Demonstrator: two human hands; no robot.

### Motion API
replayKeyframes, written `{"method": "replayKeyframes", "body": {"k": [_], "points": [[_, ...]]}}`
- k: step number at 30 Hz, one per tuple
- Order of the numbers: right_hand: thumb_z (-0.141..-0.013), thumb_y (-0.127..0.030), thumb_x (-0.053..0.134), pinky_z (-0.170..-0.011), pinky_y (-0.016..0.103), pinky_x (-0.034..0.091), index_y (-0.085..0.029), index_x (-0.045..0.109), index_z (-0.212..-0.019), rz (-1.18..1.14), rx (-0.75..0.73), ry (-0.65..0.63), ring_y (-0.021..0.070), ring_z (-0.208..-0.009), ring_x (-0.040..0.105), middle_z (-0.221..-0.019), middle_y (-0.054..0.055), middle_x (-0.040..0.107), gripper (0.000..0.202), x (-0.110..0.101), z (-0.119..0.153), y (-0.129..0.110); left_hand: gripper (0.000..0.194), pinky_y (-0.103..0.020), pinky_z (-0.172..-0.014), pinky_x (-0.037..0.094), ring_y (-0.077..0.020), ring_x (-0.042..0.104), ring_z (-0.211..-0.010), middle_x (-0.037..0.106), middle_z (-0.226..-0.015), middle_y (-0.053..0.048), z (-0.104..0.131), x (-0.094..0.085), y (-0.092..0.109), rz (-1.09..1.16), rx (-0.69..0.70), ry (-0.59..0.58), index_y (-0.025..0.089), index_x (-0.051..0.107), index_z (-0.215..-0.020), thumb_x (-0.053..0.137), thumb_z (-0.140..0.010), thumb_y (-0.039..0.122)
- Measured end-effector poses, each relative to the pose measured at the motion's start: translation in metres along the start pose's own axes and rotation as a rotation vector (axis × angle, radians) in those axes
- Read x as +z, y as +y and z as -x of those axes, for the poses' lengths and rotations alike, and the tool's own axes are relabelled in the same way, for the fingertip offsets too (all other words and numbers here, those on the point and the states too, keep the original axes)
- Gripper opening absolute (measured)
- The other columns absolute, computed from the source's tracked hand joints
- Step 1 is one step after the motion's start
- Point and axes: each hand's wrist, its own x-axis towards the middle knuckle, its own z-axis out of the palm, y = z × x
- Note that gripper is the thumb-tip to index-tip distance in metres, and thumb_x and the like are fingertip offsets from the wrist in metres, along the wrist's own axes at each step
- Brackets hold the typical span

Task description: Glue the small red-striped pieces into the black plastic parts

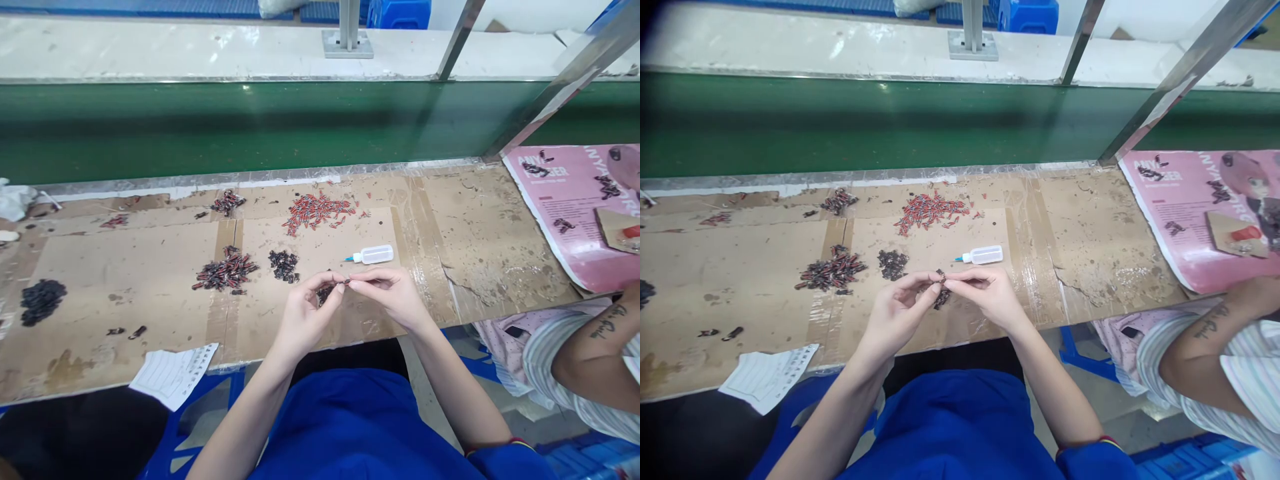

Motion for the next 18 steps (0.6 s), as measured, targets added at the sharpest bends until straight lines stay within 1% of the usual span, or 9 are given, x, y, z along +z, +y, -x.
{"method": "replayKeyframes", "body": {"k": [2, 6, 9, 11, 12, 14, 16, 17, 18], "points": [[-0.071, -0.033, 0.079, -0.080, 0.036, 0.060, -0.025, 0.079, -0.083, -0.033, 0.031, 0.018, 0.0204, -0.083, 0.074, -0.088, 0.003, 0.078, 0.015, -0.003, 0.005, 0.002, 0.015, -0.029, -0.080, 0.054, -0.0180, 0.068, -0.082, 0.074, -0.085, -0.006, 0.002, 0.005, -0.002, 0.013, -0.013, -0.026, 0.017, 0.070, -0.084, 0.067, -0.076, 0.029], [-0.077, -0.026, 0.074, -0.081, 0.035, 0.059, -0.026, 0.079, -0.084, 0.149, -0.140, 0.133, 0.0194, -0.084, 0.073, -0.088, 0.003, 0.078, 0.009, -0.008, 0.019, 0.001, 0.013, -0.031, -0.083, 0.054, -0.0187, 0.068, -0.086, 0.074, -0.088, -0.007, 0.005, 0.023, -0.009, -0.050, 0.070, -0.048, 0.018, 0.068, -0.086, 0.063, -0.082, 0.030], [-0.078, -0.025, 0.072, -0.080, 0.035, 0.059, -0.026, 0.078, -0.084, 0.269, -0.187, 0.252, 0.0196, -0.082, 0.073, -0.086, 0.003, 0.078, 0.008, -0.026, 0.025, 0.003, 0.022, -0.036, -0.092, 0.050, -0.0209, 0.067, -0.097, 0.073, -0.098, -0.008, 0.002, 0.029, -0.009, -0.208, 0.179, -0.112, 0.019, 0.064, -0.104, 0.063, -0.084, 0.030], [-0.079, -0.029, 0.071, -0.078, 0.037, 0.059, -0.024, 0.077, -0.085, 0.335, -0.158, 0.413, 0.0208, -0.080, 0.073, -0.086, 0.005, 0.077, 0.010, -0.048, 0.026, 0.008, 0.034, -0.040, -0.097, 0.046, -0.0219, 0.066, -0.103, 0.073, -0.103, -0.007, -0.004, 0.021, -0.006, -0.325, 0.242, -0.120, 0.021, 0.058, -0.118, 0.062, -0.086, 0.031], [-0.079, -0.032, 0.071, -0.078, 0.038, 0.059, -0.022, 0.077, -0.086, 0.385, -0.149, 0.523, 0.0215, -0.078, 0.073, -0.085, 0.006, 0.077, 0.013, -0.061, 0.025, 0.011, 0.034, -0.041, -0.098, 0.045, -0.0220, 0.066, -0.104, 0.074, -0.103, -0.007, -0.009, 0.014, -0.004, -0.391, 0.267, -0.102, 0.021, 0.057, -0.120, 0.060, -0.088, 0.030], [-0.081, -0.036, 0.067, -0.079, 0.043, 0.058, -0.019, 0.076, -0.090, 0.535, -0.153, 0.721, 0.0238, -0.079, 0.072, -0.088, 0.009, 0.076, 0.021, -0.087, 0.023, 0.016, 0.020, -0.042, -0.095, 0.045, -0.0223, 0.066, -0.099, 0.074, -0.100, -0.006, -0.020, -0.006, -0.003, -0.567, 0.307, -0.018, 0.022, 0.062, -0.109, 0.055, -0.091, 0.028], [-0.083, -0.039, 0.064, -0.083, 0.050, 0.056, -0.018, 0.076, -0.093, 0.748, -0.180, 0.803, 0.0278, -0.089, 0.069, -0.096, 0.013, 0.074, 0.026, -0.106, 0.018, 0.020, 0.017, -0.044, -0.091, 0.045, -0.0238, 0.064, -0.096, 0.074, -0.099, -0.005, -0.032, -0.026, -0.006, -0.776, 0.315, -0.021, 0.023, 0.067, -0.095, 0.051, -0.093, 0.023], [-0.083, -0.041, 0.064, -0.087, 0.053, 0.053, -0.019, 0.075, -0.096, 0.852, -0.211, 0.803, 0.0301, -0.097, 0.066, -0.103, 0.014, 0.072, 0.028, -0.110, 0.016, 0.021, 0.020, -0.044, -0.090, 0.044, -0.0242, 0.063, -0.096, 0.074, -0.098, -0.005, -0.038, -0.033, -0.009, -0.854, 0.326, -0.059, 0.023, 0.069, -0.093, 0.049, -0.093, 0.020], [-0.083, -0.043, 0.064, -0.091, 0.056, 0.051, -0.020, 0.075, -0.099, 0.943, -0.250, 0.764, 0.0320, -0.105, 0.063, -0.111, 0.015, 0.069, 0.030, -0.112, 0.013, 0.021, 0.022, -0.044, -0.089, 0.044, -0.0244, 0.062, -0.096, 0.074, -0.098, -0.005, -0.043, -0.039, -0.013, -0.910, 0.345, -0.130, 0.023, 0.069, -0.092, 0.048, -0.093, 0.017]]}}
